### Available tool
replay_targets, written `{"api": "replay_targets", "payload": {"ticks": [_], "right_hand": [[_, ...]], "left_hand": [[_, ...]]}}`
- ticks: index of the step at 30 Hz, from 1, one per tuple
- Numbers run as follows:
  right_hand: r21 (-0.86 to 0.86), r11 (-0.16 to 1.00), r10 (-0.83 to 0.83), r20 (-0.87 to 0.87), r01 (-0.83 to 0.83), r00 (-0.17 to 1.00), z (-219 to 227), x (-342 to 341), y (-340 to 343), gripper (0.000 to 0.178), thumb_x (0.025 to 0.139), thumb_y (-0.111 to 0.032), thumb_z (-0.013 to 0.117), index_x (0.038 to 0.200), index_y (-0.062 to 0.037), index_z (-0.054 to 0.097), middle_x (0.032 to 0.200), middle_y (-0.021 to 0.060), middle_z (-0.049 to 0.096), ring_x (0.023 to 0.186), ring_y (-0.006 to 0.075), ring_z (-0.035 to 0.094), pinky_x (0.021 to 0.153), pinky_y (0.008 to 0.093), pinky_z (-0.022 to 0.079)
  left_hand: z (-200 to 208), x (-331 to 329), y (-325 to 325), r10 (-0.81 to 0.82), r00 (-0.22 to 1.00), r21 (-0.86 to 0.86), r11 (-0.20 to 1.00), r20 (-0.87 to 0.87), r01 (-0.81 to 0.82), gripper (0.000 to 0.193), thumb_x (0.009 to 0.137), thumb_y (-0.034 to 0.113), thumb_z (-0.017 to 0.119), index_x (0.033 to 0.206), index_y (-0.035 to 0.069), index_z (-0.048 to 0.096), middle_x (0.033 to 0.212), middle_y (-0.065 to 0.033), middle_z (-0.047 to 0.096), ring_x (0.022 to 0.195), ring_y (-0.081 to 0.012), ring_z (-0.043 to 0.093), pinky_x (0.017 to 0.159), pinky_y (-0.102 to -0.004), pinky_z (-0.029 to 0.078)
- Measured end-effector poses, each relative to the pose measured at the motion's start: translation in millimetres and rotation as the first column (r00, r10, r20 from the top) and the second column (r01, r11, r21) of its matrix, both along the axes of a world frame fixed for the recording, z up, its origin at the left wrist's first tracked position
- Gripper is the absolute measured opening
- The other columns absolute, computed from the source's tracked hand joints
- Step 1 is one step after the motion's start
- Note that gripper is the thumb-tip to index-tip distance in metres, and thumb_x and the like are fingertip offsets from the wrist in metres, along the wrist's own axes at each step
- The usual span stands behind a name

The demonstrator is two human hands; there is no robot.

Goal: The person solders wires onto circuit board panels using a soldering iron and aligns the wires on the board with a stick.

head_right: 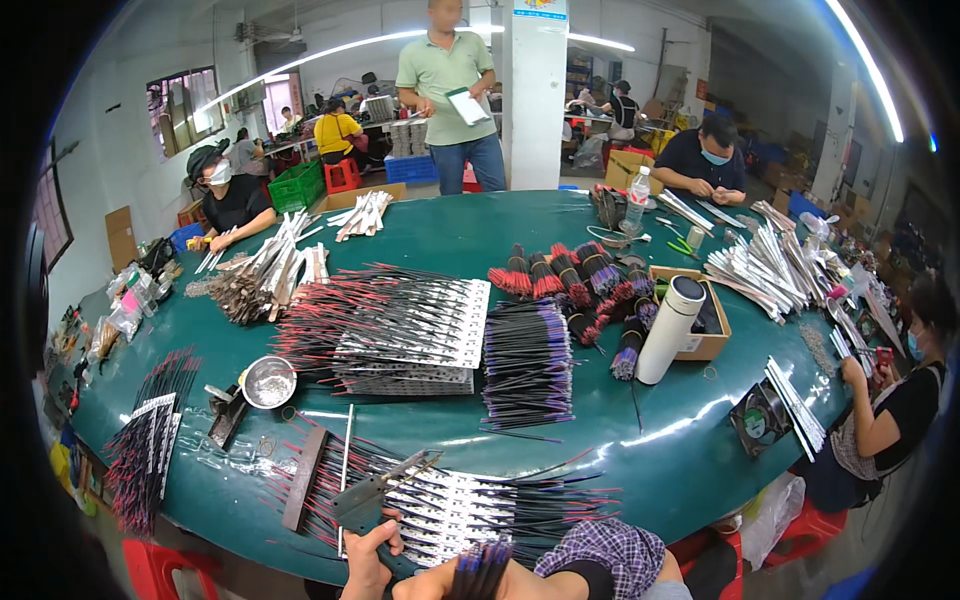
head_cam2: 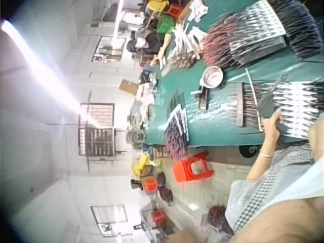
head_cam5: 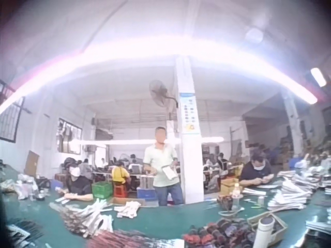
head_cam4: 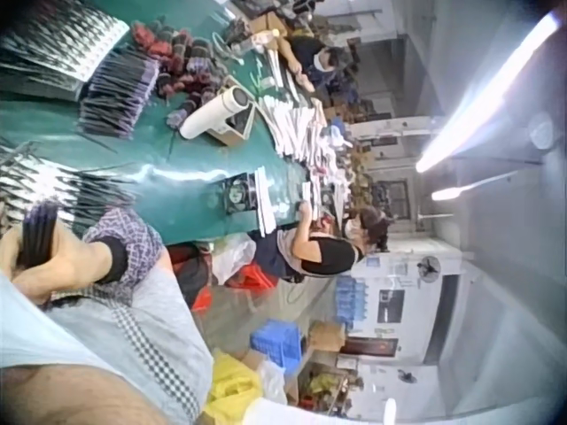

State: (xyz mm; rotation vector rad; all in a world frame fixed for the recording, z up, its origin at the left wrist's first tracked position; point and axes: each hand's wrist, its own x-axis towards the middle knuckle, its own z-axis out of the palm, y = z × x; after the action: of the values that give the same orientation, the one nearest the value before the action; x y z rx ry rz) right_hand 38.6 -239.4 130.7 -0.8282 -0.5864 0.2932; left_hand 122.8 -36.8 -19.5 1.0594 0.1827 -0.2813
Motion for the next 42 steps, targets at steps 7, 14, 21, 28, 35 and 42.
{"api": "replay_targets", "payload": {"ticks": [7,14,21,28,35,42], "right_hand": [[0.024,0.997,0.074,0.0,-0.074,0.997,4,1,1,0.026,0.093,-0.018,0.076,0.093,0.0067,0.068,0.088,0.017,0.068,0.082,0.027,0.063,0.074,0.0398,0.049],[0.054,0.98,0.195,-0.024,-0.193,0.981,-13,-11,8,0.033,0.09,-0.022,0.08,0.093,0.0078,0.067,0.088,0.0183,0.068,0.082,0.0297,0.065,0.075,0.043,0.051],[0.147,0.968,0.199,0.04,-0.203,0.979,-20,-10,8,0.021,0.089,-0.009,0.078,0.099,0.0064,0.068,0.09,0.0143,0.07,0.073,0.0191,0.062,0.064,0.0349,0.048],[0.379,0.911,0.147,0.061,-0.159,0.987,-39,-14,28,0.025,0.086,-0.001,0.081,0.105,0.0079,0.068,0.086,0.0092,0.071,0.063,0.0083,0.058,0.05,0.0264,0.043],[0.15,0.989,0.001,0.109,-0.017,0.994,9,-13,-6,0.022,0.088,-0.005,0.08,0.106,0.0049,0.071,0.095,0.0161,0.073,0.077,0.019,0.068,0.065,0.0266,0.052],[-0.153,0.978,0.159,0.118,-0.14,0.98,18,-11,-27,0.019,0.093,-0.012,0.075,0.097,0.0054,0.069,0.094,0.0187,0.07,0.089,0.0291,0.067,0.079,0.041,0.052]], "left_hand": [[-8,1,2,-0.023,0.999,-0.025,0.999,0.025,0.024,0.024,0.082,-0.003,0.07,0.103,-0.01,0.061,0.085,-0.016,0.065,0.053,-0.0146,0.056,0.046,-0.0283,0.045],[-2,-1,1,0.008,0.999,-0.021,1.0,-0.041,-0.009,0.025,0.081,-0.004,0.07,0.104,-0.01,0.061,0.086,-0.0169,0.066,0.053,-0.0152,0.057,0.046,-0.0293,0.046],[-7,2,4,0.007,1.0,-0.017,1.0,-0.019,-0.007,0.025,0.082,-0.004,0.07,0.104,-0.011,0.061,0.084,-0.0162,0.065,0.053,-0.0152,0.057,0.046,-0.0292,0.047],[-2,0,-3,0.015,0.997,-0.011,1.0,-0.071,-0.016,0.023,0.082,-0.005,0.069,0.102,-0.011,0.061,0.084,-0.0164,0.064,0.053,-0.0157,0.056,0.045,-0.0296,0.046],[11,-7,0,-0.012,0.997,0.072,0.997,-0.073,0.017,0.008,0.084,0.0,0.073,0.086,0.0,0.066,0.068,-0.0059,0.061,0.055,-0.015,0.055,0.051,-0.0274,0.043],[-2,1,1,0.105,0.992,0.025,0.994,-0.066,-0.104,0.025,0.081,-0.004,0.07,0.103,-0.008,0.059,0.085,-0.0162,0.064,0.053,-0.0162,0.056,0.044,-0.0299,0.045]]}}
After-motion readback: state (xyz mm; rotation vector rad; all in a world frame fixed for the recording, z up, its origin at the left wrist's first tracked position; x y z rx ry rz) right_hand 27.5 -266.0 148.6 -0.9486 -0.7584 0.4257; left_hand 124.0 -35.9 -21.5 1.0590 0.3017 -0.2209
